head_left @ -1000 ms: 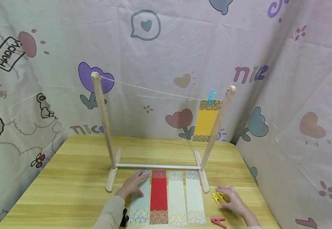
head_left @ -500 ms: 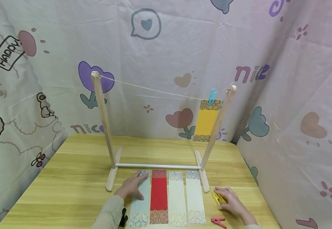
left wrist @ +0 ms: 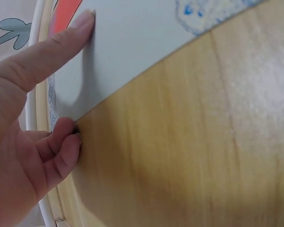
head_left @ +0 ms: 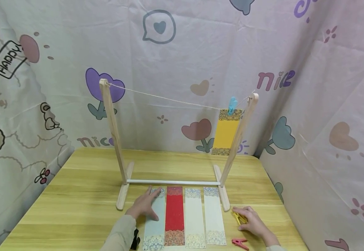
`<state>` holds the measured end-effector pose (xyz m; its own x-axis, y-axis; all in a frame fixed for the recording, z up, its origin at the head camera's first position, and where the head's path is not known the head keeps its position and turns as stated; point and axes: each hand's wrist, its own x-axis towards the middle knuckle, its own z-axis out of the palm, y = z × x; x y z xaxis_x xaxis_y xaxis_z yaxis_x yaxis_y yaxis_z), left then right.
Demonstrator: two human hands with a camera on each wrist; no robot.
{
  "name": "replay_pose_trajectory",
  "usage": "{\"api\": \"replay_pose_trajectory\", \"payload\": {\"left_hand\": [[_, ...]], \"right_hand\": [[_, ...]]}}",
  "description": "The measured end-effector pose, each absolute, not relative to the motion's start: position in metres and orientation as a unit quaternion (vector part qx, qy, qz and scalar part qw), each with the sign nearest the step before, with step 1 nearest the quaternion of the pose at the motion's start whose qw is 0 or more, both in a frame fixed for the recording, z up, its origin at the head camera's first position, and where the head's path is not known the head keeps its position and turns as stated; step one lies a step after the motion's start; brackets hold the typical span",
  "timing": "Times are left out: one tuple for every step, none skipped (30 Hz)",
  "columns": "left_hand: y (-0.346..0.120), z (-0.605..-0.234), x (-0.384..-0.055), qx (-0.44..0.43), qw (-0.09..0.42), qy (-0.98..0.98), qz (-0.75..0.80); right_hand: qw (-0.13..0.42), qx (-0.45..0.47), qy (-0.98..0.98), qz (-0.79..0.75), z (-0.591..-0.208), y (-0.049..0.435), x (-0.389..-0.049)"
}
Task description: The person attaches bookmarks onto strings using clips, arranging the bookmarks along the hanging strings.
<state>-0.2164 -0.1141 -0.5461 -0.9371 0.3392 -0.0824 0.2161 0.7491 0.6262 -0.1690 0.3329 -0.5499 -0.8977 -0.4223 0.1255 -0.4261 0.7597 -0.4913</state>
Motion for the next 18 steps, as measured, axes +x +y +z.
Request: {"api": "replay_pose_trajectory", "payload": {"left_hand": [[-0.1143, -0.5469, -0.2167, 0.150, 0.093, 0.930, 0.321], [-0.1146, -0.5474, -0.2169, 0.150, 0.092, 0.931, 0.321], [-0.1146, -0.5479, -0.2172, 0.150, 0.091, 0.931, 0.320], [-0.1147, -0.5486, -0.2176, 0.150, 0.090, 0.932, 0.319], [-0.1146, -0.5488, -0.2177, 0.149, 0.089, 0.932, 0.318], [-0.1144, -0.5491, -0.2178, 0.147, 0.089, 0.932, 0.318], [-0.1143, -0.5489, -0.2175, 0.147, 0.088, 0.933, 0.317], [-0.1143, -0.5487, -0.2172, 0.146, 0.087, 0.934, 0.315], [-0.1141, -0.5485, -0.2168, 0.146, 0.086, 0.934, 0.315], [-0.1142, -0.5484, -0.2164, 0.145, 0.084, 0.934, 0.314], [-0.1142, -0.5478, -0.2157, 0.145, 0.083, 0.934, 0.314], [-0.1142, -0.5474, -0.2151, 0.145, 0.080, 0.935, 0.314], [-0.1143, -0.5470, -0.2146, 0.145, 0.077, 0.935, 0.314], [-0.1143, -0.5468, -0.2145, 0.145, 0.075, 0.936, 0.313], [-0.1143, -0.5465, -0.2143, 0.145, 0.072, 0.936, 0.313], [-0.1144, -0.5465, -0.2142, 0.146, 0.069, 0.936, 0.312], [-0.1144, -0.5463, -0.2142, 0.146, 0.066, 0.937, 0.311], [-0.1143, -0.5460, -0.2143, 0.146, 0.063, 0.937, 0.310]], "right_hand": [[0.007, 0.230, -0.938, 0.259, -0.5504, 0.3328, -0.1692], [0.009, 0.230, -0.939, 0.255, -0.5508, 0.3327, -0.1693], [0.011, 0.232, -0.940, 0.252, -0.5512, 0.3325, -0.1692], [0.013, 0.232, -0.940, 0.249, -0.5516, 0.3323, -0.1693], [0.015, 0.232, -0.941, 0.247, -0.5519, 0.3319, -0.1694], [0.018, 0.232, -0.941, 0.245, -0.5522, 0.3314, -0.1694], [0.021, 0.233, -0.941, 0.243, -0.5524, 0.3309, -0.1694], [0.023, 0.233, -0.941, 0.243, -0.5525, 0.3305, -0.1694], [0.026, 0.235, -0.940, 0.244, -0.5529, 0.3299, -0.1693], [0.030, 0.237, -0.940, 0.244, -0.5534, 0.3294, -0.1694], [0.035, 0.240, -0.939, 0.244, -0.5537, 0.3289, -0.1693], [0.040, 0.241, -0.938, 0.244, -0.5541, 0.3284, -0.1691], [0.045, 0.243, -0.938, 0.244, -0.5546, 0.3279, -0.1690], [0.050, 0.242, -0.938, 0.244, -0.5553, 0.3274, -0.1688], [0.057, 0.241, -0.938, 0.242, -0.5559, 0.3267, -0.1686], [0.063, 0.240, -0.938, 0.241, -0.5566, 0.3261, -0.1685], [0.068, 0.238, -0.939, 0.240, -0.5571, 0.3254, -0.1682], [0.072, 0.234, -0.939, 0.240, -0.5578, 0.3246, -0.1681]]}}
